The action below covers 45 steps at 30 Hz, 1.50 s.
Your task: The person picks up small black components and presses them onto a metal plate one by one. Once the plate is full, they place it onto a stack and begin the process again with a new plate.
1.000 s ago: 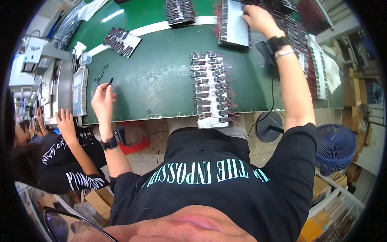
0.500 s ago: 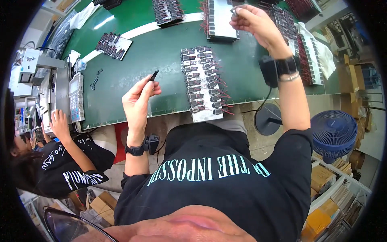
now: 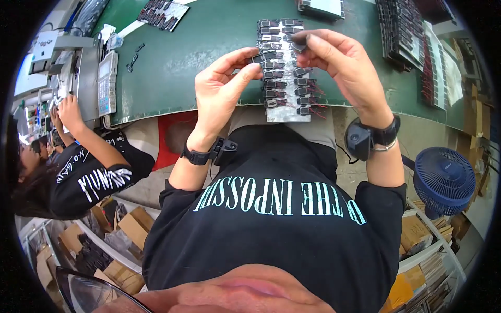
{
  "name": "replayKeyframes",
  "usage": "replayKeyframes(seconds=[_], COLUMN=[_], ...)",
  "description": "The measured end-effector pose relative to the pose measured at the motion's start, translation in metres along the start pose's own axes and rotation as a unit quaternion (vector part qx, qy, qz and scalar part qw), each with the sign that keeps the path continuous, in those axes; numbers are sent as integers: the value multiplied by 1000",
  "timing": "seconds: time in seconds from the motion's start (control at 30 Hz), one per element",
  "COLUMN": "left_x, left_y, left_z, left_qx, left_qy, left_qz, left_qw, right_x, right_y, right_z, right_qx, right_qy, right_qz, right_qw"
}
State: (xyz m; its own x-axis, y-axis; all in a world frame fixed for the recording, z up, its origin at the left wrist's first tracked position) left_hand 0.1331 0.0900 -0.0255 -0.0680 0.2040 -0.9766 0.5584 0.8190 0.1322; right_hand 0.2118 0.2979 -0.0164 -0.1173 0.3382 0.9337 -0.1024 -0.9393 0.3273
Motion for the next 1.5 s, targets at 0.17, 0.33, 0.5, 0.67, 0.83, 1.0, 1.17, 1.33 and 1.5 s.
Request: replayKeyframes(seconds=[0.17,0.33,0.5,0.67,0.83,1.0,1.17,1.33,1.5], left_x=[4,11,10,10,11,9,6,3,3], left_y=[1,7,7,6,3,4,4,1,4], left_z=[9,16,19,22,23,21,21,14,17], left_qx=[21,14,24,23,22,20,23,10,31], left_qy=[26,52,94,84,44,30,19,-4,-5], left_qz=[-59,-91,-138,-143,-117,-83,-70,-56,-63], left_qw=[998,994,986,986,992,996,997,998,998], right_x=[-4,-17,-21,-28,-33,-34,-28,-32,-42], right_y=[27,40,45,42,45,47,47,44,42], right_z=[10,16,16,13,14,13,8,-3,-2], right_qx=[-40,-60,-79,-85,-105,-112,-93,-17,21], right_qy=[-59,-43,-55,-40,-22,-29,-66,39,25], right_qz=[77,136,171,185,125,150,206,91,58], right_qw=[994,988,981,978,986,982,972,995,998])
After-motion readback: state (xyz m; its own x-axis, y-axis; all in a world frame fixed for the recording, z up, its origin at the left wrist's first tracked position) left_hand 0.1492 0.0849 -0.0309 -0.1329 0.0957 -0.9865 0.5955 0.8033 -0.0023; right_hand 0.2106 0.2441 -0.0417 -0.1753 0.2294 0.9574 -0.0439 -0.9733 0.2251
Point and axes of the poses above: each hand's wrist, its own z-axis away from the middle knuckle, its own y-axis out of the palm, x = y × z, the point moved 5 cm from there along -z, towards the middle knuckle, and after that the axes turned 5 degrees about y, right-handed, at the moved point
